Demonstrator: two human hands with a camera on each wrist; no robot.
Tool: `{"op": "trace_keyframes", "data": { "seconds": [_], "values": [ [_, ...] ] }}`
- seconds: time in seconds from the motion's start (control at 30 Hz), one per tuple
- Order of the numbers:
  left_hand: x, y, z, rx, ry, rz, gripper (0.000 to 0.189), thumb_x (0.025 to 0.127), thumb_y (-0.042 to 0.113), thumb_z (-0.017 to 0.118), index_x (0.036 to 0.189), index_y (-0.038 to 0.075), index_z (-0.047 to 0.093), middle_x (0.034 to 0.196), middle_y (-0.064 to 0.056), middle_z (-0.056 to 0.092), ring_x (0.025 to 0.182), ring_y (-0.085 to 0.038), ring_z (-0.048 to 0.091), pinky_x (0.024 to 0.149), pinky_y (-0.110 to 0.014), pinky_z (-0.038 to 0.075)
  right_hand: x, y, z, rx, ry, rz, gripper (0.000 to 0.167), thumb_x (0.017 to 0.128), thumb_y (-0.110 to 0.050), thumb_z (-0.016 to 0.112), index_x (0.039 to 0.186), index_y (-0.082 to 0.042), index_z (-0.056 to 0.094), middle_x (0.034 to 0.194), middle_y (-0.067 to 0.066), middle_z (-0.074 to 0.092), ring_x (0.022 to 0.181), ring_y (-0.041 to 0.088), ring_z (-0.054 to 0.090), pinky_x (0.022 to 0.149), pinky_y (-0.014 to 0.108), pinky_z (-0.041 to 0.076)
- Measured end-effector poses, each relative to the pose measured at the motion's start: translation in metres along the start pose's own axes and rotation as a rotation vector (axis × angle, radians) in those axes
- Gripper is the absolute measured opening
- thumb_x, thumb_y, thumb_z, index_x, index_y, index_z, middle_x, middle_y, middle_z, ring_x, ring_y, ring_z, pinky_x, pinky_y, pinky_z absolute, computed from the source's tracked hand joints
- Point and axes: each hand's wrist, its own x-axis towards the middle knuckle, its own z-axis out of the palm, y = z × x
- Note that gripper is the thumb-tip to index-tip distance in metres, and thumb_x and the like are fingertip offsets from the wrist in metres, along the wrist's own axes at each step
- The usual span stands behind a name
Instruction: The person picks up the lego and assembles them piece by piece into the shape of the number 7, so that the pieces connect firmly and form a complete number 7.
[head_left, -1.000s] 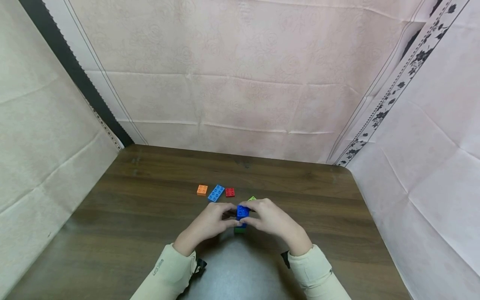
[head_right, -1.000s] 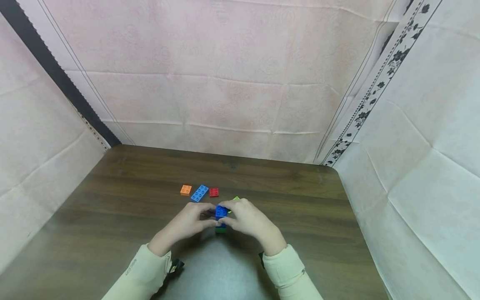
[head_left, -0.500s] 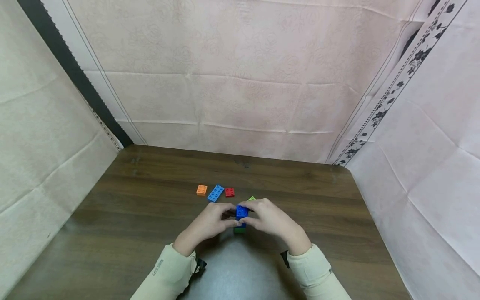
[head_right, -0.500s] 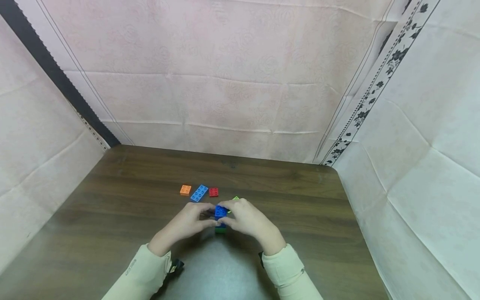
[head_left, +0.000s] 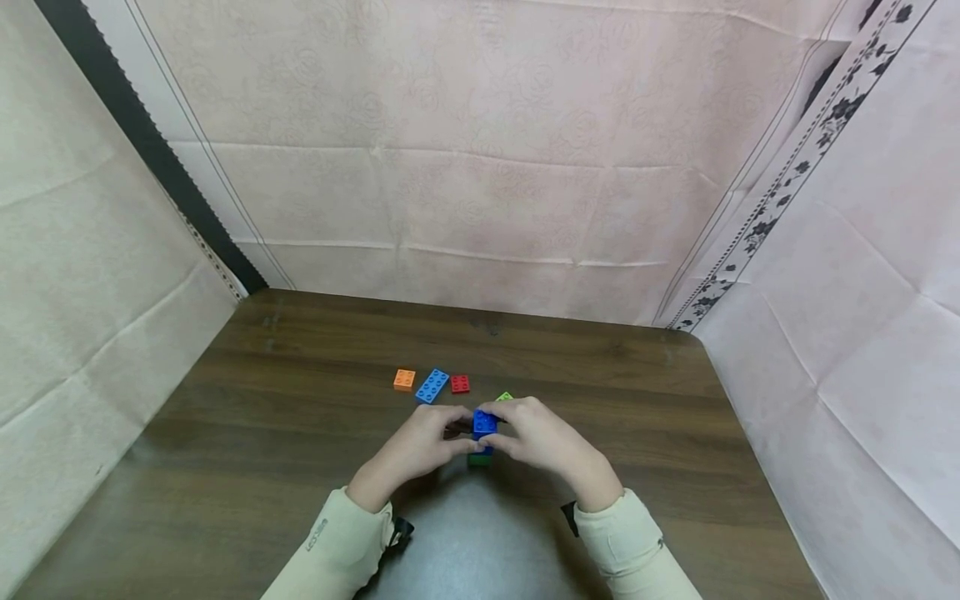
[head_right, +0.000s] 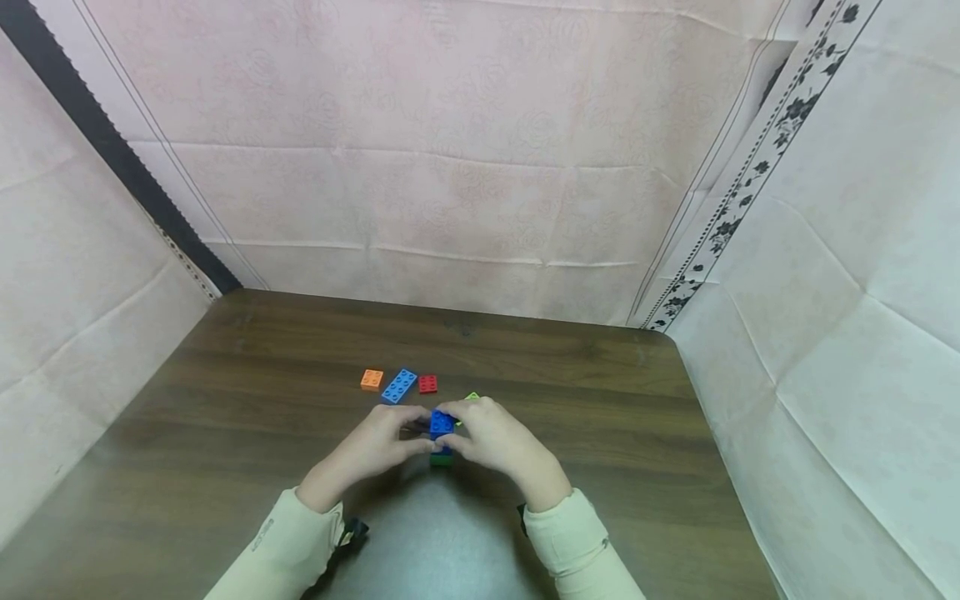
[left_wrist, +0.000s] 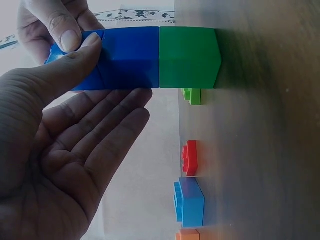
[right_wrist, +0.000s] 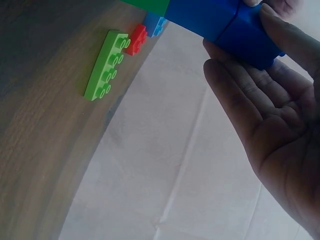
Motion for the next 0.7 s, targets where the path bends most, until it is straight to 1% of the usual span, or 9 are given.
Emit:
{"op": "trace_keyframes", "data": {
  "seconds": [0.23,0.47,0.7],
  "values": [
    [0.0003,0.0016,-0.0007,0.006,0.000,0.008,0.029,0.094,0.028,0.074,0.118,0.012,0.071,0.111,0.000,0.072,0.100,-0.017,0.070,0.087,-0.036,0.057,-0.0002,-0.0005,0.0006,-0.006,0.006,0.002,0.037,0.095,-0.021,0.073,0.128,-0.006,0.066,0.110,0.001,0.071,0.091,0.006,0.063,0.083,0.034,0.058],
    [0.0002,0.0023,-0.0011,0.018,0.000,0.027,0.027,0.094,0.027,0.074,0.117,0.012,0.071,0.110,0.000,0.072,0.098,-0.016,0.070,0.087,-0.036,0.057,0.0003,-0.0015,0.0017,-0.024,0.009,0.006,0.037,0.095,-0.022,0.072,0.128,-0.008,0.066,0.110,-0.001,0.071,0.089,0.004,0.063,0.083,0.027,0.057],
    [0.0001,0.0032,-0.0018,0.025,0.002,0.037,0.026,0.093,0.026,0.074,0.116,0.012,0.071,0.110,-0.001,0.072,0.098,-0.016,0.069,0.087,-0.037,0.057,0.0000,-0.0020,0.0014,-0.030,0.015,0.008,0.037,0.095,-0.022,0.072,0.128,-0.008,0.066,0.110,-0.001,0.072,0.090,0.005,0.064,0.083,0.027,0.056]
  ]
}}
